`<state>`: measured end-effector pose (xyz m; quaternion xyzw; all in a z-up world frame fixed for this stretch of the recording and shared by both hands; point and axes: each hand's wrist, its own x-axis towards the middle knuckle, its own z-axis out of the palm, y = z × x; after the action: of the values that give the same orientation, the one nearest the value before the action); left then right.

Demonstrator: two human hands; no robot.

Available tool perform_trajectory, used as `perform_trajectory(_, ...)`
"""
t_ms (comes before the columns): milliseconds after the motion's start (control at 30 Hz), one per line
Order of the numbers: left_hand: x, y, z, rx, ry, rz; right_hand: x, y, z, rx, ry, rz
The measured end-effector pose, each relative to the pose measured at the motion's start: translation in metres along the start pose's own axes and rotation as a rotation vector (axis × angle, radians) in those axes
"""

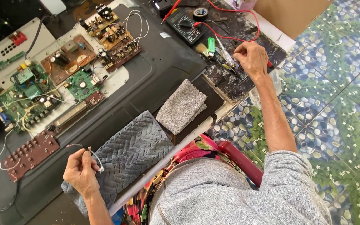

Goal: Preparing and cutting electrical wires for electronics repair on a television set

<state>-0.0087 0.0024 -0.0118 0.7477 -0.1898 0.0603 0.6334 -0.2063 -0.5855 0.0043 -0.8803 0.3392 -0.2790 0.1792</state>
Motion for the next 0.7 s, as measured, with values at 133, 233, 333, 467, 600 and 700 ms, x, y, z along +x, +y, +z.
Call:
perform_trajectory(133,0.000,-0.002,0.000,-0.011,0.023,-0.006,0.014,0.016,0.017,0.017,-0.011,-0.060)
perform_trajectory(233,-0.001,-0.002,0.000,-0.028,0.041,-0.009,0.022,0.002,0.024,-0.037,-0.123,-0.023)
perform_trajectory(333,-0.001,0.001,0.002,-0.040,0.061,-0.027,0.027,0.002,0.032,-0.094,-0.222,0.009)
perform_trajectory(467,0.000,0.005,0.004,-0.039,0.069,-0.033,0.036,0.014,0.039,-0.212,-0.149,-0.077)
perform_trajectory(600,0.000,0.011,0.007,-0.011,0.076,-0.018,0.034,0.014,0.042,-0.434,0.179,-0.261)
perform_trajectory(700,0.002,0.013,0.009,0.042,0.077,0.012,0.033,0.013,0.043,-0.282,0.012,-0.194)
